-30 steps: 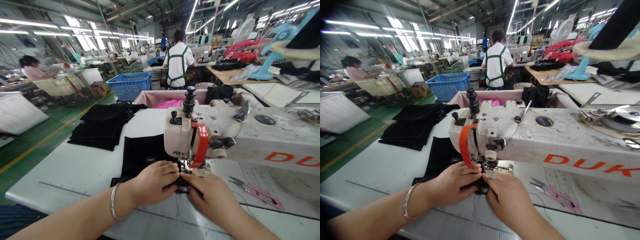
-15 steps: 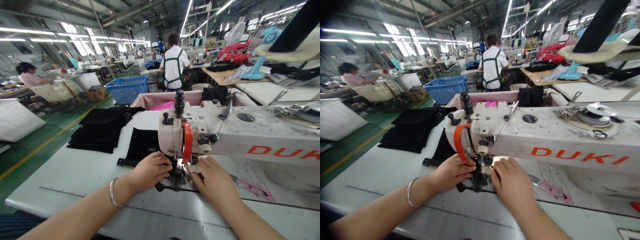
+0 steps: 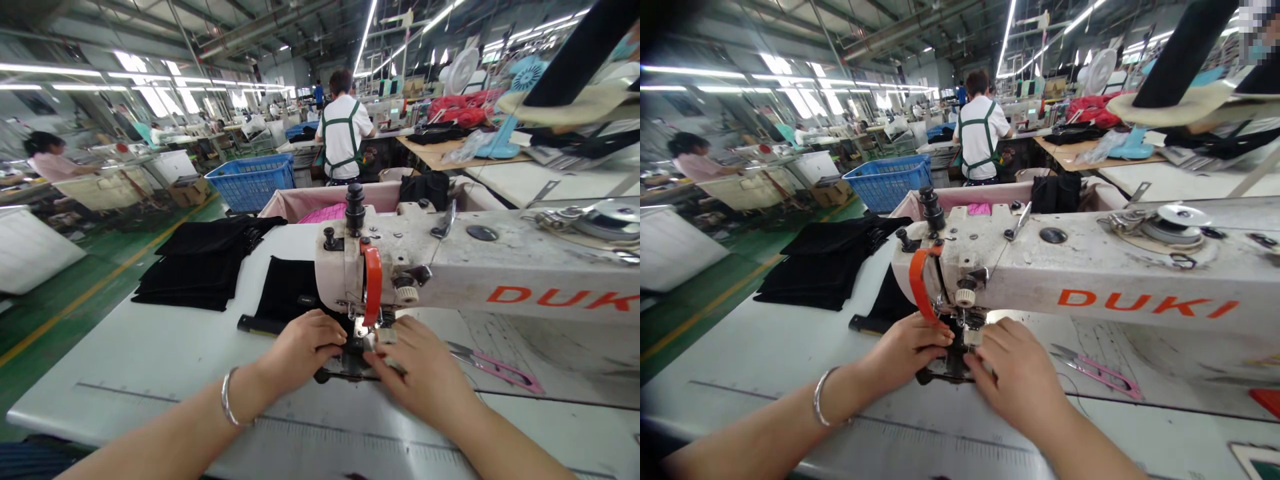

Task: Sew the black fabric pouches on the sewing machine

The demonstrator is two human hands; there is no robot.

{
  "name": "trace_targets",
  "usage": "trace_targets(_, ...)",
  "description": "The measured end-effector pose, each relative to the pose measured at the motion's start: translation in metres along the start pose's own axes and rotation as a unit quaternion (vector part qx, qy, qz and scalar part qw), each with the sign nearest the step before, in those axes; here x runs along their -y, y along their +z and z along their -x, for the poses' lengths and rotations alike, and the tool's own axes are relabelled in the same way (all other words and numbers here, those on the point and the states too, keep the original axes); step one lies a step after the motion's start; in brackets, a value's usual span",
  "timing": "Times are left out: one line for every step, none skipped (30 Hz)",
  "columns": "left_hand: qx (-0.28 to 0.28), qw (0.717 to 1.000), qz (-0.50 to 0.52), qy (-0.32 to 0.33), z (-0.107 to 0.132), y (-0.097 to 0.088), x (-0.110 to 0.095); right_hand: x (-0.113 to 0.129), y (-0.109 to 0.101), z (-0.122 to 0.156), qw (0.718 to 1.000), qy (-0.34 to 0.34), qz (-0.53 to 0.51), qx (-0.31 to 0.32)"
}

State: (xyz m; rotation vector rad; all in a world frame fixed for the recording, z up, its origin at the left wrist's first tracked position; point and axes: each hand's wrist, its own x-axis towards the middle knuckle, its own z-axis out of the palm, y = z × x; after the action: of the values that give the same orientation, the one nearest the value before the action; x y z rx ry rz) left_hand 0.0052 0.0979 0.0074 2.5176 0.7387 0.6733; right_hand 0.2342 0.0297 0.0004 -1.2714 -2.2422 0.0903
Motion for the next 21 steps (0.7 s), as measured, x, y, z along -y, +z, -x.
trace_targets(-0.009,1.000,-0.005,-0.012,0.002,0.005,-0.007,0.003,0.002,0.000,1.000,-0.021,-0.021,0.009)
trace_targets(-0.020,0.999,-0.009,-0.023,0.004,0.009,-0.013,0.005,0.004,0.000,0.999,-0.031,-0.033,0.020)
trace_targets(-0.029,0.999,-0.011,-0.033,0.006,0.013,-0.018,0.007,0.006,0.001,0.999,-0.029,-0.036,0.028)
trace_targets(-0.040,0.998,-0.010,-0.042,0.007,0.016,-0.021,0.007,0.007,0.001,0.999,-0.018,-0.033,0.028)
trace_targets(-0.048,0.998,-0.008,-0.049,0.008,0.018,-0.022,0.007,0.009,0.002,0.999,-0.004,-0.029,0.022)
trace_targets(-0.055,0.997,-0.004,-0.054,0.009,0.019,-0.022,0.007,0.010,0.003,1.000,0.006,-0.026,0.013)
trace_targets(-0.059,0.997,-0.001,-0.056,0.009,0.019,-0.022,0.006,0.010,0.005,1.000,0.009,-0.026,0.004)
trace_targets(-0.061,0.997,0.000,-0.057,0.009,0.019,-0.022,0.005,0.010,0.005,1.000,0.007,-0.029,-0.004)
trace_targets(-0.064,0.996,0.001,-0.056,0.008,0.019,-0.021,0.004,0.010,0.006,0.999,0.000,-0.033,-0.010)
trace_targets(-0.068,0.996,0.001,-0.055,0.008,0.019,-0.020,0.004,0.009,0.007,0.999,-0.009,-0.039,-0.017)
trace_targets(-0.072,0.996,0.000,-0.053,0.007,0.019,-0.020,0.004,0.009,0.007,0.999,-0.016,-0.043,-0.022)
trace_targets(-0.075,0.996,-0.003,-0.051,0.007,0.019,-0.019,0.004,0.008,0.007,0.998,-0.022,-0.045,-0.026)
trace_targets(-0.075,0.996,-0.005,-0.049,0.006,0.020,-0.019,0.004,0.008,0.006,0.998,-0.026,-0.043,-0.028)
trace_targets(-0.075,0.996,-0.007,-0.046,0.005,0.020,-0.018,0.004,0.007,0.005,0.998,-0.029,-0.039,-0.027)
trace_targets(-0.074,0.996,-0.010,-0.043,0.004,0.021,-0.017,0.004,0.007,0.005,0.999,-0.030,-0.033,-0.025)
trace_targets(-0.073,0.996,-0.012,-0.040,0.002,0.021,-0.016,0.004,0.008,0.004,0.999,-0.029,-0.028,-0.024)
trace_targets(-0.073,0.997,-0.014,-0.037,0.001,0.021,-0.015,0.003,0.008,0.003,0.999,-0.029,-0.022,-0.024)
trace_targets(-0.075,0.996,-0.016,-0.035,-0.001,0.021,-0.013,0.003,0.009,0.001,0.999,-0.028,-0.018,-0.025)
trace_targets(-0.078,0.996,-0.017,-0.033,-0.003,0.021,-0.011,0.002,0.010,0.001,0.999,-0.028,-0.014,-0.027)
trace_targets(-0.081,0.996,-0.019,-0.032,-0.005,0.021,-0.009,0.002,0.011,0.000,0.999,-0.028,-0.010,-0.028)
trace_targets(-0.082,0.996,-0.021,-0.032,-0.006,0.021,-0.007,0.001,0.012,-0.001,0.999,-0.028,-0.007,-0.028)
